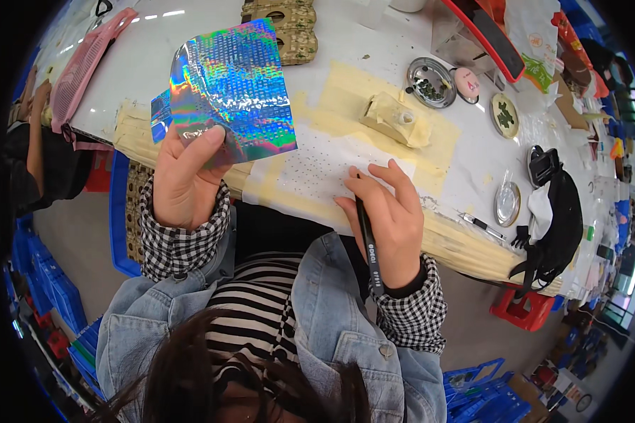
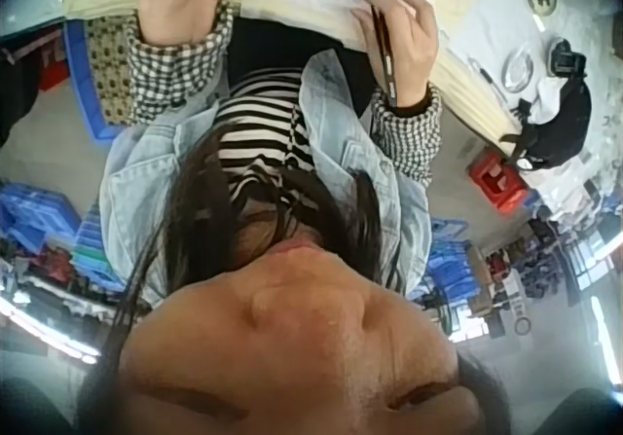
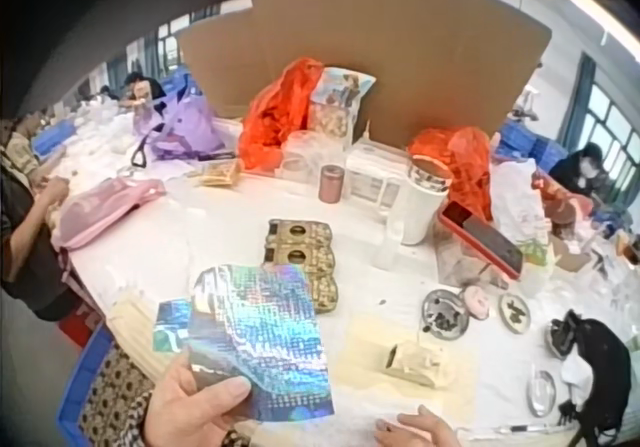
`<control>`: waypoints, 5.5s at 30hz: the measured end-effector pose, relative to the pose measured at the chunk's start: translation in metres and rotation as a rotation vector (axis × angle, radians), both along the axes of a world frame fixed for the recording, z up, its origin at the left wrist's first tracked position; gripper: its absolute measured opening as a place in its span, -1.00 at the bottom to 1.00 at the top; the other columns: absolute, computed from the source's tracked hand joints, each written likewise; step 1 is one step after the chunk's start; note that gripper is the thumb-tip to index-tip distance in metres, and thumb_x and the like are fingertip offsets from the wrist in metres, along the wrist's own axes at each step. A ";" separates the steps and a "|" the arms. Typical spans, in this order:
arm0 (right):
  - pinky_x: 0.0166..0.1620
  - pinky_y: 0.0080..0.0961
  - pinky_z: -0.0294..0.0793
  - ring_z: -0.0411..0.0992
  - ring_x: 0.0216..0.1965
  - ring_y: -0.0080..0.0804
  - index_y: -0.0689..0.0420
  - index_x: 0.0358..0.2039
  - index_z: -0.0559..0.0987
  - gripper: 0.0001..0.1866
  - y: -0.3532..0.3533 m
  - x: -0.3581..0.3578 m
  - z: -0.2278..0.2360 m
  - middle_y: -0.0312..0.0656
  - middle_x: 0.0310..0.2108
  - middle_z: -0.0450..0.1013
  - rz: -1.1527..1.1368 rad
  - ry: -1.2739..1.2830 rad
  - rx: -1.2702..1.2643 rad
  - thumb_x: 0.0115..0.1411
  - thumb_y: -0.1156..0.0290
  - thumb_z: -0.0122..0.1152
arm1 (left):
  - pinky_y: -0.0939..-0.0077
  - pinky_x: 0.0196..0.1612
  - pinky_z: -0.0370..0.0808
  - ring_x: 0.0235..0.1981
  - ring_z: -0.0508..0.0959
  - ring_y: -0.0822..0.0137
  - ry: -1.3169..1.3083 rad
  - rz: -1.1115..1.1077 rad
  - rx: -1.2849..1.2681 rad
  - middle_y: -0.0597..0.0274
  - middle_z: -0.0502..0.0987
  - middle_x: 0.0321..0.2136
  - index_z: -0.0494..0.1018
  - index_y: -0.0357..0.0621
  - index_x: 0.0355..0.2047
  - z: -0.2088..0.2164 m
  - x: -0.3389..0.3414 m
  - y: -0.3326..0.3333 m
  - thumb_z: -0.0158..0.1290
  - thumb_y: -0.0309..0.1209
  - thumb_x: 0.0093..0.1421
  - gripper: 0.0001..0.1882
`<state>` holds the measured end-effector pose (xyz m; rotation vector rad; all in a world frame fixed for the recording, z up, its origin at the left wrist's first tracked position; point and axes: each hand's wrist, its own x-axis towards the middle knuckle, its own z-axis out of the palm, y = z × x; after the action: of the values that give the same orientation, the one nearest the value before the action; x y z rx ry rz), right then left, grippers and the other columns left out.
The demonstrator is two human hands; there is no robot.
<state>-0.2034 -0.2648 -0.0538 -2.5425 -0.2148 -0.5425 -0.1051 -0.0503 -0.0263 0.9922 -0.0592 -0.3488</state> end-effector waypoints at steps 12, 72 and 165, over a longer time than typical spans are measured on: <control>-0.08 -0.31 0.48 0.48 -0.23 -0.16 0.21 -0.25 0.56 -0.66 0.008 -0.017 0.046 -0.14 -0.30 0.55 0.016 -0.180 0.209 -0.03 0.31 0.37 | 0.51 -0.11 0.50 -0.18 0.54 0.39 0.082 -0.140 -0.020 0.14 0.53 -0.19 0.34 -0.28 -0.05 0.003 -0.013 -0.023 0.04 -0.62 0.15 -0.66; -0.20 -0.49 0.50 0.52 -0.26 -0.23 0.26 -0.14 0.56 -0.65 0.023 -0.005 0.034 -0.02 -0.27 0.53 0.040 -0.127 0.438 0.07 0.36 0.29 | 0.57 -0.07 0.45 -0.14 0.50 0.47 -0.040 -0.216 0.071 0.19 0.51 -0.18 0.27 -0.32 -0.03 0.005 -0.032 -0.037 0.04 -0.69 0.10 -0.60; -0.06 -0.22 0.54 0.49 -0.16 -0.16 0.26 -0.14 0.57 -0.58 0.019 -0.008 0.021 -0.02 -0.15 0.41 0.162 -0.283 0.065 -0.06 0.41 0.37 | 0.57 -0.07 0.47 -0.14 0.52 0.43 0.041 -0.229 0.031 0.14 0.49 -0.13 0.22 -0.31 0.03 0.000 -0.032 -0.044 0.02 -0.67 0.12 -0.55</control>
<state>-0.2119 -0.2461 -0.0332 -2.3526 -0.4922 -0.8297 -0.1368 -0.0941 -0.0268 1.0108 -0.1316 -0.5813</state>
